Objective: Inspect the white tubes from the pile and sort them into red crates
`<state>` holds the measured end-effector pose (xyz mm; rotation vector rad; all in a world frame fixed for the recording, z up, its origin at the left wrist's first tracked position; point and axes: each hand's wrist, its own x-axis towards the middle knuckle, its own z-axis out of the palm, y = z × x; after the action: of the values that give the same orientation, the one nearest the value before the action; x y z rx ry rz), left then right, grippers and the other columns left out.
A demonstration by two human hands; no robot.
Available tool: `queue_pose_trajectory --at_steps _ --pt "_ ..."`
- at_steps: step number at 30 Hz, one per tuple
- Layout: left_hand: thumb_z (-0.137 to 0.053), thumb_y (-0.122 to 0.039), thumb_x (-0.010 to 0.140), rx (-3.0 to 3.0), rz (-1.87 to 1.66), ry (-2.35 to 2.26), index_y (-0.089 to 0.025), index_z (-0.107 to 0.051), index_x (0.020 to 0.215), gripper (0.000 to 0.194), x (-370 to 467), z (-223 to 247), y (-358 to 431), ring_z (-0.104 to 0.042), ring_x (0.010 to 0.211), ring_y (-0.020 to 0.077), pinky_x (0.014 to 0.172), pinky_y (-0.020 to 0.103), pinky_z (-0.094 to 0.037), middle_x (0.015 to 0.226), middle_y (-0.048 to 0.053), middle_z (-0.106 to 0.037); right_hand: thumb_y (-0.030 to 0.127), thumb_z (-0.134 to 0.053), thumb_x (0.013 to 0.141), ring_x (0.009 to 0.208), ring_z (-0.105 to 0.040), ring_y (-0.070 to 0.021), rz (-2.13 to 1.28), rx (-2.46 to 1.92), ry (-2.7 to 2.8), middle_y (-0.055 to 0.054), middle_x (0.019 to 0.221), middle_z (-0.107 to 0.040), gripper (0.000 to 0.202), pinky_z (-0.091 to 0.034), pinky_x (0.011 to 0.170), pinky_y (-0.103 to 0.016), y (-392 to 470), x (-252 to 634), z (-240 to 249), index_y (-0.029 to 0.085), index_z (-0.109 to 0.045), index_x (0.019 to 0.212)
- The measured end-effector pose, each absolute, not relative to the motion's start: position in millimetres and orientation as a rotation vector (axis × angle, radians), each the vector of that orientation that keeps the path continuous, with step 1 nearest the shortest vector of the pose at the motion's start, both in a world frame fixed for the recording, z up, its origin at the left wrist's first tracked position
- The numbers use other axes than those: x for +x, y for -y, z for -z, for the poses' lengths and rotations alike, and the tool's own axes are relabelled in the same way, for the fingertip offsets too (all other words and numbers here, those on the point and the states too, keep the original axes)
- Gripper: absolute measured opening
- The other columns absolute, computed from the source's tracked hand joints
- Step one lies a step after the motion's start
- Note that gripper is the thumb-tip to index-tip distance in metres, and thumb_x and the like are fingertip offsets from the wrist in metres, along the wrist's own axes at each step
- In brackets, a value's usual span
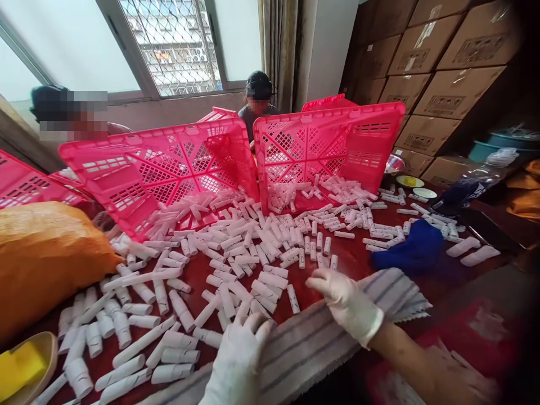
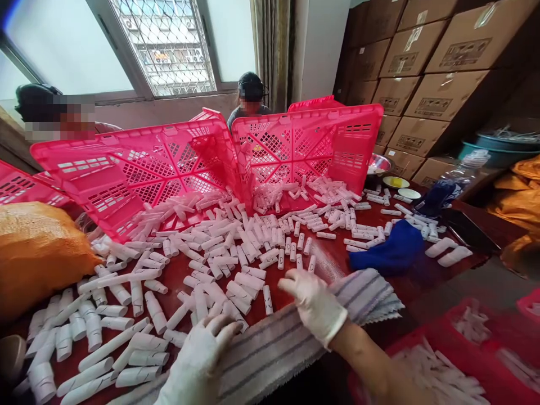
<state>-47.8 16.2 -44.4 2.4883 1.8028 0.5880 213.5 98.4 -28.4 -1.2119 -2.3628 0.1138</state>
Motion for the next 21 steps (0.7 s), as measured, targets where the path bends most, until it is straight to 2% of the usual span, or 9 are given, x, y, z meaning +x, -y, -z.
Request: queue_pose_trajectory --at_steps 2,5,8,12,15,16,18,21 --pt "-0.055 -0.018 0.073 2.302 -0.579 -2.003 -0.032 -0.067 0.099 0.032 -43.3 50.2 -12.7 -0.063 0.086 0.0214 0.07 0.03 -0.05 0.103 0.002 -0.069 0.009 -0.048 0.085 0.089 -0.055 -0.0202 -0.066 -1.145 2.576 -0.005 0.102 -0.063 0.029 -0.042 0.078 -0.033 -89.2 196.1 18.4 0.026 -0.066 0.099" --pt "-0.053 -0.031 0.081 2.006 -0.551 -2.281 -0.021 -0.062 0.111 0.034 -36.3 48.5 -14.8 -0.065 0.083 0.0235 0.07 0.032 -0.05 0.108 0.013 -0.065 0.013 -0.051 0.086 0.09 -0.052 -0.023 -0.011 -1.165 2.76 -0.008 0.103 -0.062 0.019 -0.041 0.076 -0.036 -89.4 173.8 15.8 0.023 -0.065 0.093" --pt "-0.059 -0.029 0.077 1.802 -0.323 -2.348 -0.016 -0.061 0.114 0.038 -27.6 41.7 -23.6 -0.065 0.081 0.025 0.071 0.033 -0.049 0.105 0.014 -0.065 0.019 -0.052 0.087 0.094 -0.052 -0.0243 -0.144 -1.226 2.675 -0.01 0.105 -0.061 0.013 -0.042 0.08 -0.038 -94.7 167.4 25.9 0.02 -0.064 0.092" --pt "-0.059 -0.021 0.077 1.796 -0.291 -2.32 -0.016 -0.062 0.11 0.034 -22.5 36.4 -36.2 -0.063 0.091 0.024 0.078 0.031 -0.046 0.102 0.012 -0.067 0.038 -0.05 0.089 0.083 -0.058 -0.021 -0.757 -1.28 2.103 -0.008 0.09 -0.065 0.023 -0.046 0.077 -0.037 -90.1 174.4 38.5 0.018 -0.063 0.092" --pt "-0.053 -0.023 0.083 1.837 -0.33 -2.277 -0.017 -0.063 0.111 0.03 -23.4 30.7 -39.0 -0.063 0.091 0.0241 0.079 0.032 -0.047 0.102 0.012 -0.067 0.049 -0.062 0.078 0.083 -0.062 -0.02 -1.278 -1.181 1.519 -0.007 0.094 -0.069 0.035 -0.049 0.074 -0.033 -78.1 176.5 34.7 0.019 -0.063 0.097" --pt "-0.051 -0.025 0.084 1.86 -0.359 -2.26 -0.019 -0.064 0.111 0.03 -23.0 28.2 -38.1 -0.062 0.091 0.0246 0.08 0.033 -0.047 0.103 0.011 -0.067 0.05 -0.068 0.073 0.082 -0.063 -0.0194 -1.381 -1.152 1.359 -0.007 0.093 -0.069 0.038 -0.049 0.07 -0.031 -73.8 175.5 30.5 0.019 -0.064 0.095" --pt "-0.048 -0.027 0.087 1.912 -0.547 -2.15 -0.023 -0.064 0.112 0.03 -19.7 23.4 -34.1 -0.062 0.094 0.0244 0.082 0.035 -0.047 0.106 0.01 -0.066 0.05 -0.074 0.065 0.065 -0.06 -0.0146 -1.471 -1.119 1.139 -0.003 0.079 -0.069 0.038 -0.044 0.056 -0.025 -66.3 171.5 19.4 0.019 -0.066 0.085" --pt "-0.046 -0.024 0.087 1.853 -0.983 -1.781 -0.026 -0.061 0.115 0.031 -8.7 20.2 -24.7 -0.062 0.097 0.0202 0.084 0.031 -0.049 0.108 0.007 -0.065 0.05 -0.076 0.063 0.044 -0.041 -0.0068 -1.502 -1.053 0.996 0.004 0.056 -0.056 0.035 -0.03 0.043 -0.021 -59.8 164.1 2.2 0.019 -0.063 0.075"
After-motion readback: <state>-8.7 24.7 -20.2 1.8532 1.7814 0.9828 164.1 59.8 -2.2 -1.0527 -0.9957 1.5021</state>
